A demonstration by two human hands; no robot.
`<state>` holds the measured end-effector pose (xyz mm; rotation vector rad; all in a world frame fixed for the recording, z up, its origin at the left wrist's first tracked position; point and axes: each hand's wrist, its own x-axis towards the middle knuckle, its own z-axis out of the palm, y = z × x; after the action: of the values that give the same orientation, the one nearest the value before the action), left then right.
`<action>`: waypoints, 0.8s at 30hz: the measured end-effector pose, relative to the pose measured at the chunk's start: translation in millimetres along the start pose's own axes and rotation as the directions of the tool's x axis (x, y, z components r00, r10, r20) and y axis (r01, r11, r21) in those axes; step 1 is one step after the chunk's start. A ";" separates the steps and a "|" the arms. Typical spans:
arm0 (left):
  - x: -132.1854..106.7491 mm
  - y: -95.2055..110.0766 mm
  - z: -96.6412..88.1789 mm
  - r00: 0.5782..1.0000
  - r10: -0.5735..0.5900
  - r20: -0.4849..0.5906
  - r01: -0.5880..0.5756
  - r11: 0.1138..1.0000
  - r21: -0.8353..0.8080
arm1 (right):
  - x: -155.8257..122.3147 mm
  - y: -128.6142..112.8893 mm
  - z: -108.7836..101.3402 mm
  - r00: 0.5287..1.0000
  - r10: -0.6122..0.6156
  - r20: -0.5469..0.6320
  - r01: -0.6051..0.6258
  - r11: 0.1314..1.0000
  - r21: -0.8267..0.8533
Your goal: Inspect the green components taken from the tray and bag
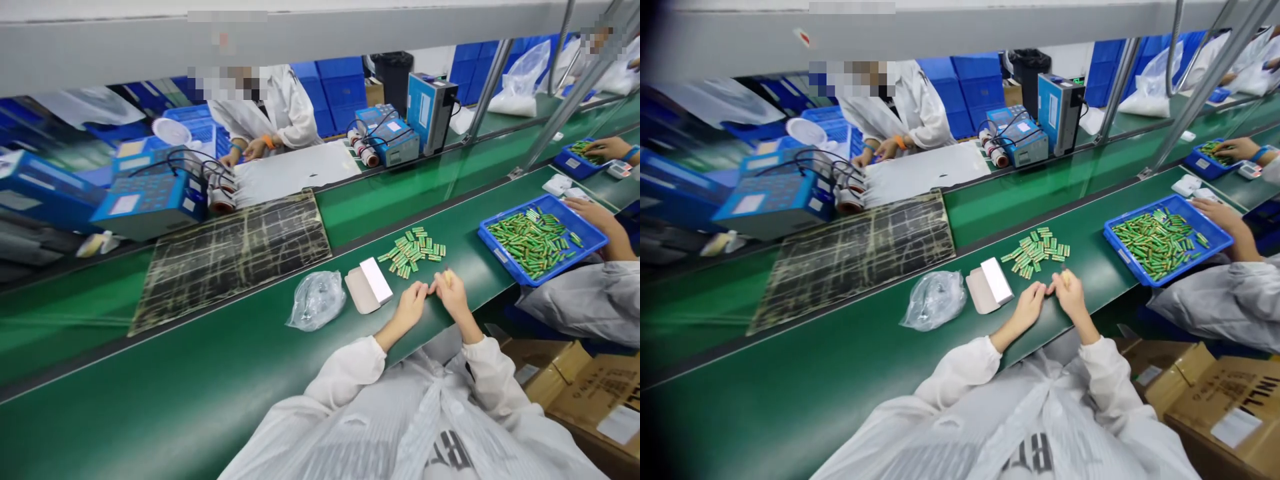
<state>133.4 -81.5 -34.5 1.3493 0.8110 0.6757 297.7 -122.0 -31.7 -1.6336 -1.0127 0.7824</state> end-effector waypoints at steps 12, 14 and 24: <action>-0.1 4.8 -21.8 0.945 -0.258 0.202 0.326 0.806 -0.494 | 79.3 15.0 -33.6 0.890 -0.372 0.263 0.446 0.598 -0.666; 2.5 4.8 -22.6 0.946 -0.251 0.207 0.323 0.803 -0.500 | 81.6 15.0 -34.8 0.887 -0.380 0.263 0.454 0.614 -0.645; 0.1 21.9 -31.2 0.956 -0.240 0.167 0.282 0.909 -0.307 | 39.0 -55.8 -33.5 0.843 -0.090 0.530 0.278 0.917 -0.286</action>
<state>108.6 -61.3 -13.9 0.9490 0.7242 0.4826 330.4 -93.6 30.6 -1.6198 -1.7531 0.9640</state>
